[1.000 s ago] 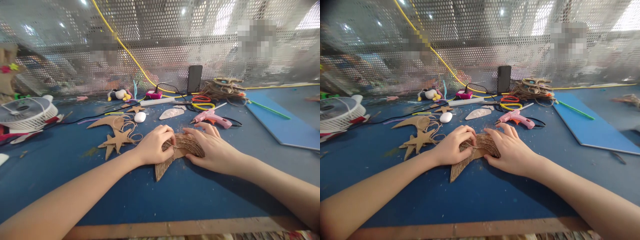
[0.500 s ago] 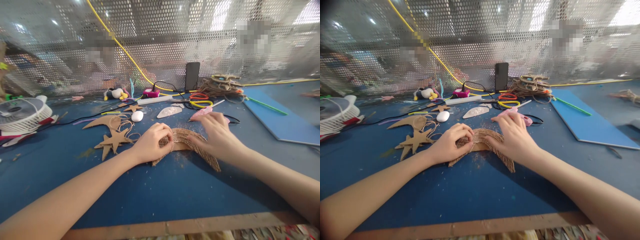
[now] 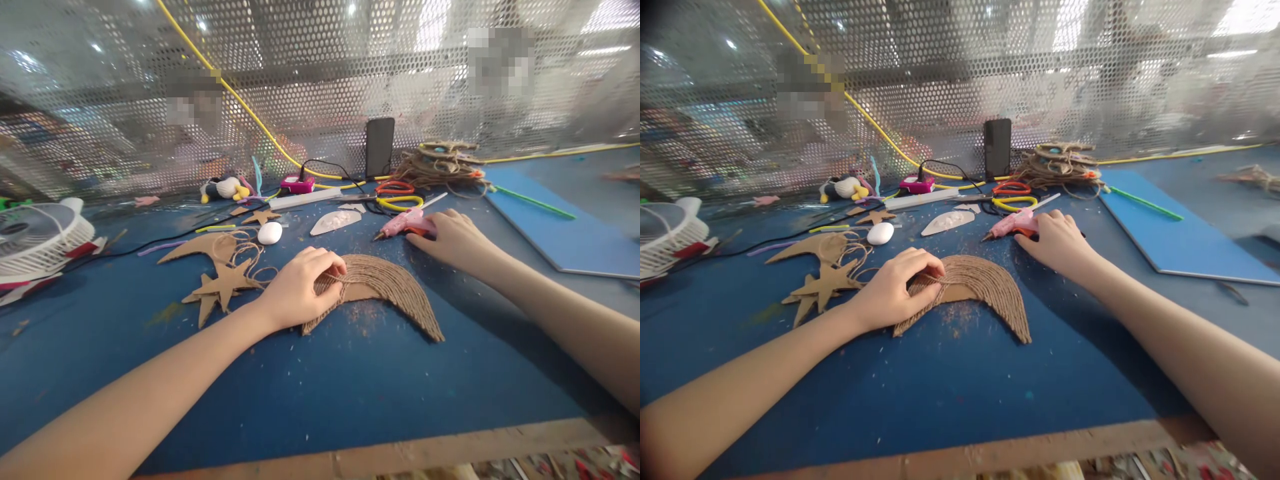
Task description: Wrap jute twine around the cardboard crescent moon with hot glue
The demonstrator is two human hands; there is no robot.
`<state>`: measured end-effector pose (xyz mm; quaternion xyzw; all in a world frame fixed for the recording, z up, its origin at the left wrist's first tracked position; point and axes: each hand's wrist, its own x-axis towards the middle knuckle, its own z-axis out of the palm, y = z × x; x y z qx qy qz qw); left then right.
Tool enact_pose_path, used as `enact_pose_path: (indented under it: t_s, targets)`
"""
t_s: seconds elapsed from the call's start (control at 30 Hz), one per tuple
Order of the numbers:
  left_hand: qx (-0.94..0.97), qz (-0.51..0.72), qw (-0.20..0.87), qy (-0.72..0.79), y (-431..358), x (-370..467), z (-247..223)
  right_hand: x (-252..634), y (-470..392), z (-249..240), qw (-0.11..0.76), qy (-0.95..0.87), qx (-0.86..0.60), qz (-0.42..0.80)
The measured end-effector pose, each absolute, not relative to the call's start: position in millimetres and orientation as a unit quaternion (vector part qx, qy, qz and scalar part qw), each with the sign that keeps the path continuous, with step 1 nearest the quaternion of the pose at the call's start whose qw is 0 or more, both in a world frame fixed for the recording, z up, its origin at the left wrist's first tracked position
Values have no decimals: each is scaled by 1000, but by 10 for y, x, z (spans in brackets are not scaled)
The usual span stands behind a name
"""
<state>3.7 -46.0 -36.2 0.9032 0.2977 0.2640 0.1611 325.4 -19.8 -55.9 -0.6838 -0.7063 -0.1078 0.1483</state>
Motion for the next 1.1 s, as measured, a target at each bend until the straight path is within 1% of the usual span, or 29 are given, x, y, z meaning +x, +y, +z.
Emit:
enact_pose_path:
  t_s: [0.2,0.4,0.57,0.73,0.83,0.97,1.1]
  targets:
    - [900,272,161,299,-448,37,-359,3305,-143,-495,174,-717,-672,-63]
    - [917,267,147,258,-430,18,-355,3264,-157,-424,204,-710,-673,-44]
    - [918,271,146,251,-418,8,-385,3157,-230,-355,267,-680,-681,-47]
    - [915,279,144,253,-418,10,-406,3036,-322,-333,324,-696,-641,-4]
    - [916,283,134,253,-426,14,-400,2993,-362,-335,325,-734,-596,-2]
    - [916,284,130,252,-433,20,-393,2958,-403,-353,306,-771,-558,-22]
    - [918,286,125,244,-427,26,-396,2927,-433,-372,316,-794,-517,-46]
